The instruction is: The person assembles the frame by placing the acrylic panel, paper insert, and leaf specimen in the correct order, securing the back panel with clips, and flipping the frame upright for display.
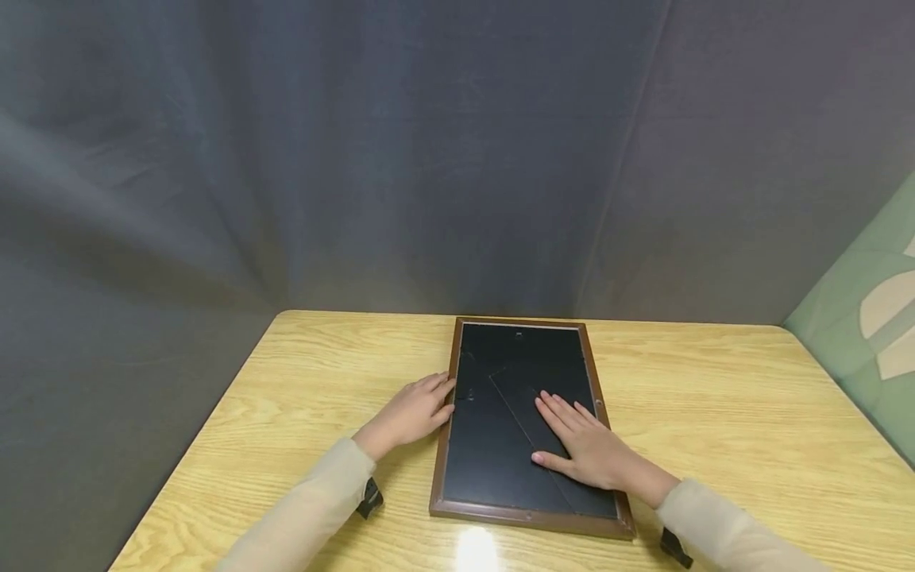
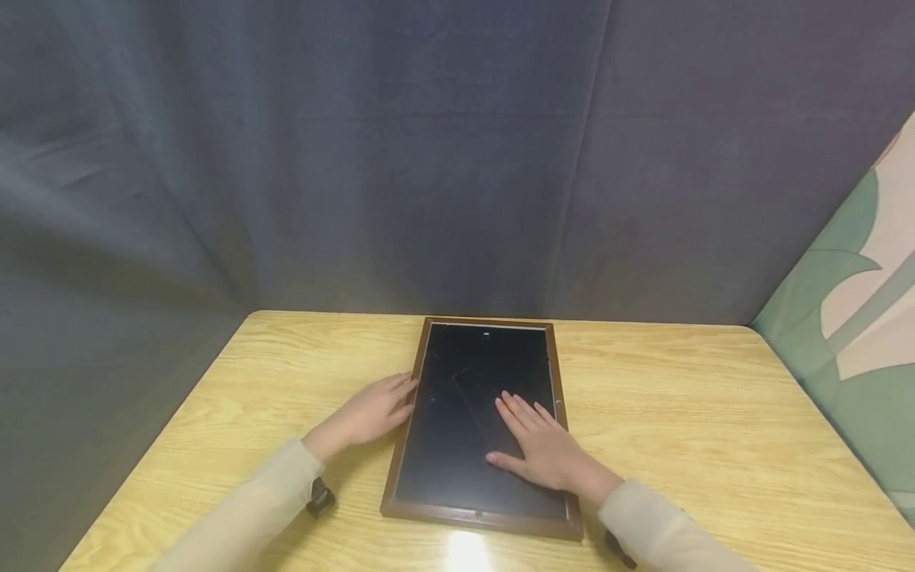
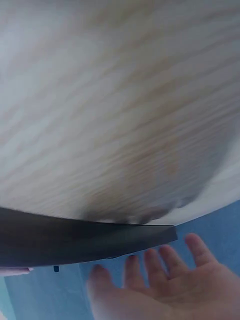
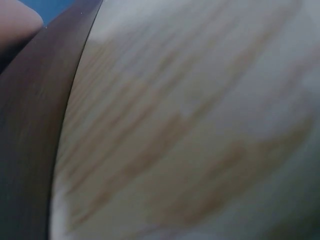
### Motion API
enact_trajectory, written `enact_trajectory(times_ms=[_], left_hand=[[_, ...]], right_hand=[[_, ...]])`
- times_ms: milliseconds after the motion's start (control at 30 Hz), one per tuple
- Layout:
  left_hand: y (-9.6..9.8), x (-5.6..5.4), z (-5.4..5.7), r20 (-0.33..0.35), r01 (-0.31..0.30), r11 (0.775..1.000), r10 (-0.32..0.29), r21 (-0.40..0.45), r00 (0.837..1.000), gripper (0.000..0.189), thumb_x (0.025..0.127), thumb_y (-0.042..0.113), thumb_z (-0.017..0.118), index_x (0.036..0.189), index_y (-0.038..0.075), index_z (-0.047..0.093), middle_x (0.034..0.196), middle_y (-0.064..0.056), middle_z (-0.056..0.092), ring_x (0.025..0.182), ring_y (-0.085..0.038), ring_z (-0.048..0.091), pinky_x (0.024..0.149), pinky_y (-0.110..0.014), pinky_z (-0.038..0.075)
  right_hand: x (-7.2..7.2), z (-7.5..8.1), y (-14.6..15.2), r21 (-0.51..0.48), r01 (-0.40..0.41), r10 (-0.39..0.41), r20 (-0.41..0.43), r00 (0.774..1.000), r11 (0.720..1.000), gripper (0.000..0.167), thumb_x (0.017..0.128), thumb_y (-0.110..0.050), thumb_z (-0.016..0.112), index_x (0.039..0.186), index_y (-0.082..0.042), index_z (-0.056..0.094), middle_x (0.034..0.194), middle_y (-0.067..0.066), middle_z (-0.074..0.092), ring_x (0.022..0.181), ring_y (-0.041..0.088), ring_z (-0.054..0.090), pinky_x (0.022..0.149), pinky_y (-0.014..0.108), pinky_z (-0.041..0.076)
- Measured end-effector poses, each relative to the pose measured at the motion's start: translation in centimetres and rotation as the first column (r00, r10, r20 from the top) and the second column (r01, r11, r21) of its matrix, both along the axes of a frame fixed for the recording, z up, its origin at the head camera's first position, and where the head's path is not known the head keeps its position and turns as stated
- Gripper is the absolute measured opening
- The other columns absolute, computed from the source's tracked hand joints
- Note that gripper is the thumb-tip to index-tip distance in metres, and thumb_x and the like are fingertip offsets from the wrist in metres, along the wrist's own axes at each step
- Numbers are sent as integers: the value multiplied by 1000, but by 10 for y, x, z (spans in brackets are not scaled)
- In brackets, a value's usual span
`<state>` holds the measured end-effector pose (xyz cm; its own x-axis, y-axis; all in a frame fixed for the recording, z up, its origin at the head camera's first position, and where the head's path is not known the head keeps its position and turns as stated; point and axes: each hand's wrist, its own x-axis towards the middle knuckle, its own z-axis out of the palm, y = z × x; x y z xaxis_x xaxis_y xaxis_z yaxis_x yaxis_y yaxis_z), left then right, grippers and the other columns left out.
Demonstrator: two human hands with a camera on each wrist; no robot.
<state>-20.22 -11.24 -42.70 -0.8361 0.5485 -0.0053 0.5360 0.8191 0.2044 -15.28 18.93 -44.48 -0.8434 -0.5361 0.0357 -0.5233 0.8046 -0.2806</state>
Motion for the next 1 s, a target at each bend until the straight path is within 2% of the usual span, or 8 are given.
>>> enact_trajectory(times_ms=[33,67,167,333,467,633,1000], left_hand=[[-2,1,0,-5,24,1000,-24,-13,1000,53,101,35,45,143,2,42,151,-16,39,139,-32,38,112,-49,37],[-5,4,1,-5,42,999,-43,-25,999,55,100,37,45,143,2,41,151,-16,38,139,-32,38,113,-48,37],[-10,12,5,26,75,996,-73,-58,997,61,99,43,47,145,4,39,152,-14,36,141,-30,36,114,-46,35],[-13,29,12,79,105,986,-96,-127,992,72,95,53,48,149,8,33,156,-11,30,143,-27,32,115,-48,34],[-13,40,14,136,128,985,-111,-120,985,76,95,55,46,151,9,26,160,-11,22,145,-27,28,115,-50,33],[-12,45,9,173,110,991,-96,-75,980,73,98,50,44,153,9,20,161,-10,14,146,-25,26,115,-51,32],[-4,59,0,162,45,996,-33,-74,986,63,101,38,36,153,7,18,161,-12,11,146,-25,26,113,-52,34]], right_hand=[[-2,0,0,3,6,-6,17,1000,1000,83,92,-58,48,151,-4,25,159,15,22,146,35,24,121,50,12],[-3,1,1,6,8,-8,36,999,1000,85,91,-59,49,151,-4,24,159,15,21,146,35,22,118,56,17],[-6,1,2,6,16,-17,43,999,1000,88,90,-60,51,151,-3,23,159,16,20,146,36,22,118,57,16],[-9,1,4,-4,33,-33,37,999,999,87,90,-59,51,151,-3,23,159,17,20,146,37,21,118,57,15],[-9,0,5,-3,36,-36,35,999,999,87,91,-59,49,151,-3,23,159,16,20,146,37,20,118,57,15],[-9,1,5,-11,43,-42,29,999,999,86,91,-58,51,151,-3,24,159,16,20,146,36,21,118,57,16],[-7,5,3,-28,27,-25,41,999,999,84,92,-55,51,150,-1,24,158,18,20,146,38,20,117,59,16]])
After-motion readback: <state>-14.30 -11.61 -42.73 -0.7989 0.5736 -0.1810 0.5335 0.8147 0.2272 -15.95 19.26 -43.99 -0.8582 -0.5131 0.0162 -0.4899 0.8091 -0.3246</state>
